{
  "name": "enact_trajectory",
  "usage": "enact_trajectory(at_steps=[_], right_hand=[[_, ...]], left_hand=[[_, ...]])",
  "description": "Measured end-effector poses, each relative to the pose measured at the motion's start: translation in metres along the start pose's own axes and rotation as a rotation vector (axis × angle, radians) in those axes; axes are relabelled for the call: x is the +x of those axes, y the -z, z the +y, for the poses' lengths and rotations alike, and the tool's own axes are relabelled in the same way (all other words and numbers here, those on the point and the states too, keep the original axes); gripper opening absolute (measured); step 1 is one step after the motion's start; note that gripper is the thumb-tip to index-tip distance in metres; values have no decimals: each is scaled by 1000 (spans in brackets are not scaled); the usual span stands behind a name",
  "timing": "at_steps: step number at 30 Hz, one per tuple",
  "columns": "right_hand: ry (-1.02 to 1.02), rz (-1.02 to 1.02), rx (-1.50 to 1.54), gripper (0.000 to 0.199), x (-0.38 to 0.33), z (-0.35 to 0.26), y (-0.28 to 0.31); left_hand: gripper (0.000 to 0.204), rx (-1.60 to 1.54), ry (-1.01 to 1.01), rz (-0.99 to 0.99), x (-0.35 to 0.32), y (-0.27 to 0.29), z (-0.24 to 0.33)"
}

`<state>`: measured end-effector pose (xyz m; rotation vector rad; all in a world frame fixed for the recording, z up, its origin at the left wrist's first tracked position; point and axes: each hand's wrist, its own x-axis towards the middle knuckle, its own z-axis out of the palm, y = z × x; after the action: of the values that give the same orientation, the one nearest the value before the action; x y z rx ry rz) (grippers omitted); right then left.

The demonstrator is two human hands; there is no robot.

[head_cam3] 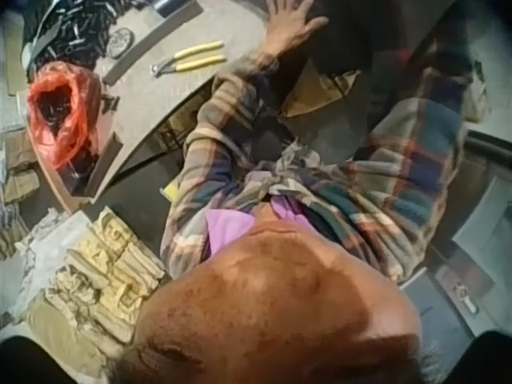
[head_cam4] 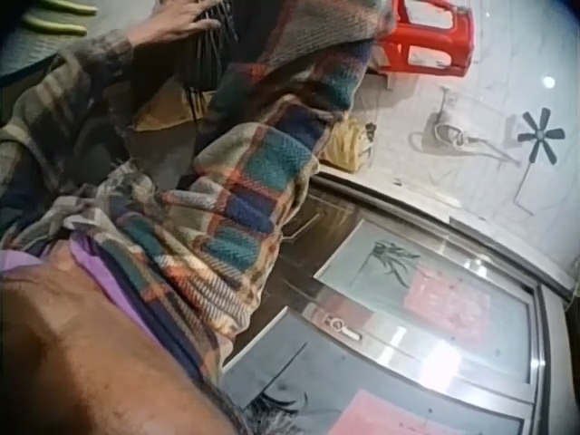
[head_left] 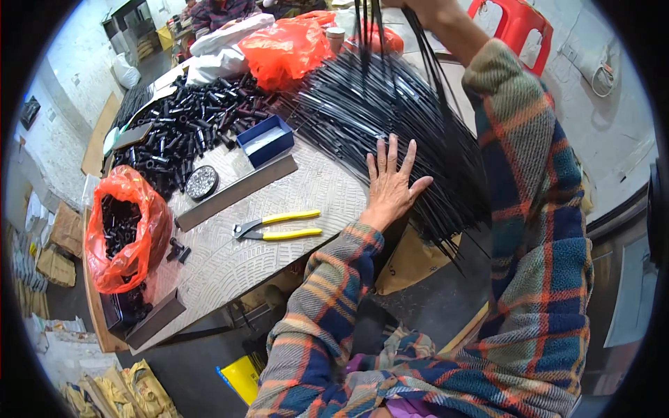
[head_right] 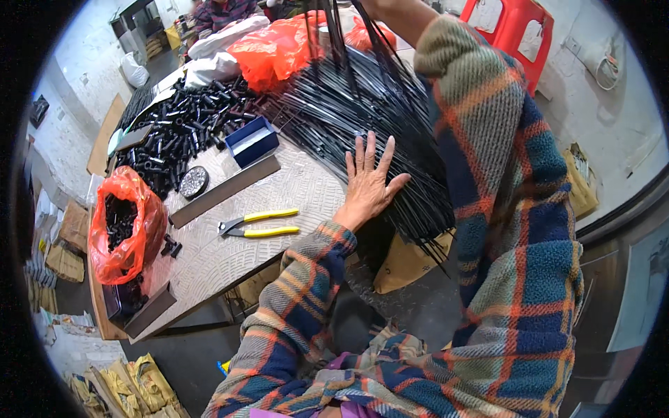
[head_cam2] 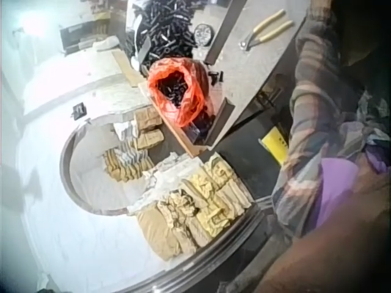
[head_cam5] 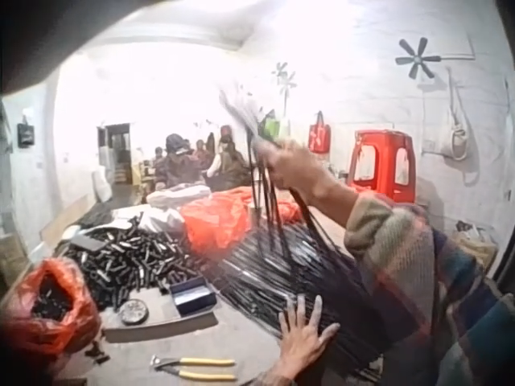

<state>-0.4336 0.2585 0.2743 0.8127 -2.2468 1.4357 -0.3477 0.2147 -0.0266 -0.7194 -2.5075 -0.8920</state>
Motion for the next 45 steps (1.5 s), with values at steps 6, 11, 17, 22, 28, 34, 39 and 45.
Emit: enact_trajectory(at_steps=[6,11,17,22,28,34,39,45], right_hand=[[103,423,36,26,9,-16,-79],[440,545,-48,15,-52,62,-145],[203,313,45,18,-73,68,-171],[-160,-288,280,14,-98,-37,-149],[156,-203,178,23,-199,-62,-161],[-436,-428,806,26,-264,-54,-161],[-285,-506,724,29,-259,-56,-158],[-365,-548,823,32,-282,-50,-157]], left_hand=[[48,-197,-170,109,-85,50,3],[23,-329,-334,-5,-149,104,46],[27,-429,-310,177,-143,192,76],[35,-1055,224,535,-97,244,58],[24,-1348,433,529,-69,277,14],[20,-1401,443,460,-103,265,25],[30,-1363,525,258,-115,272,27],[31,-1554,374,361,-112,279,23]])
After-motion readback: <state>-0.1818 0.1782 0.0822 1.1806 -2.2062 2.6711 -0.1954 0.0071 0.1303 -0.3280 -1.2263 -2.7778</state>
